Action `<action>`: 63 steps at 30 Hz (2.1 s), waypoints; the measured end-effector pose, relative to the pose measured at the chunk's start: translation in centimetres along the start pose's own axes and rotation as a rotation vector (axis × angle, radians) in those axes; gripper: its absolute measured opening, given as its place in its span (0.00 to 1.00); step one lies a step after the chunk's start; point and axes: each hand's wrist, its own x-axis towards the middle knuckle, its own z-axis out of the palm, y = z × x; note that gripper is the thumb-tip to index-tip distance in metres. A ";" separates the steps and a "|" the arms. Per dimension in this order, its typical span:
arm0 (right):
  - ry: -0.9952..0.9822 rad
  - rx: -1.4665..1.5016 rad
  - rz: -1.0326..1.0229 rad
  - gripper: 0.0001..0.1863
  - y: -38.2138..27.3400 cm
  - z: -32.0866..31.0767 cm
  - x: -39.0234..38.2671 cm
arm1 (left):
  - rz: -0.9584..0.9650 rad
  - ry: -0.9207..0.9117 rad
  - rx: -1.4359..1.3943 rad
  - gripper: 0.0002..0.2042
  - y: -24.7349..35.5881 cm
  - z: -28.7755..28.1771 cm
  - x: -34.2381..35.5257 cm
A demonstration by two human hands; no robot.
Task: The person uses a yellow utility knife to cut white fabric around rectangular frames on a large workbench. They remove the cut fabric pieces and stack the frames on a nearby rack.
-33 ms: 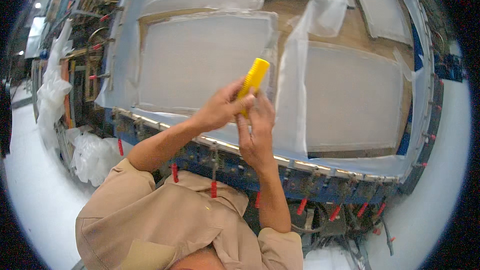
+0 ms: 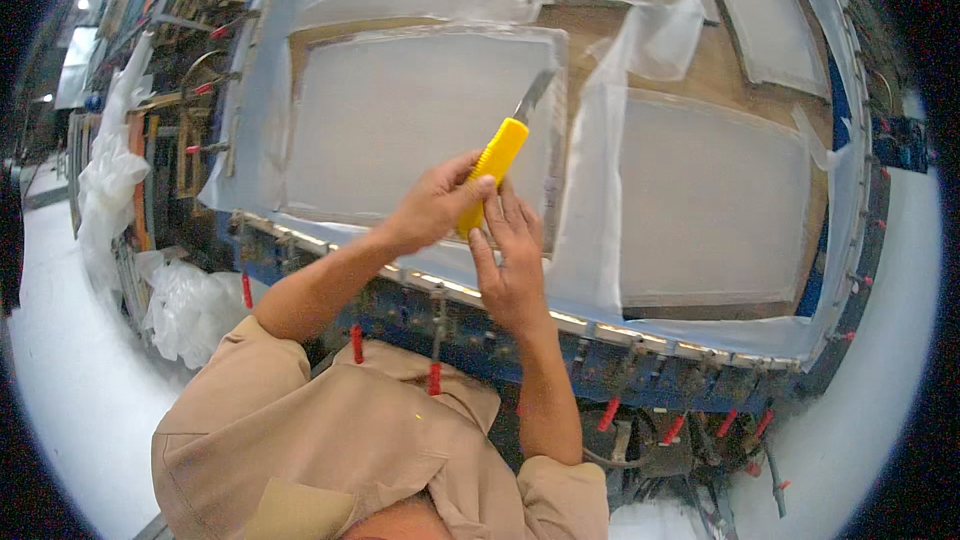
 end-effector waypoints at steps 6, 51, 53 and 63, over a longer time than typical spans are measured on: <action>-0.298 -0.323 0.168 0.14 3.4 3.8 -1.4 | -0.093 -0.323 0.872 0.18 0.2 -12.9 -3.6; -0.497 0.543 0.540 0.18 -13.4 31.1 10.5 | 0.305 0.709 0.684 0.27 -8.2 -24.6 -15.2; -0.499 0.579 0.539 0.19 -12.4 33.1 13.3 | 0.291 0.712 0.708 0.21 -8.6 -25.9 -16.0; -0.701 0.149 0.481 0.21 -10.2 39.3 18.0 | 0.101 0.765 0.778 0.13 -13.0 -28.9 -17.3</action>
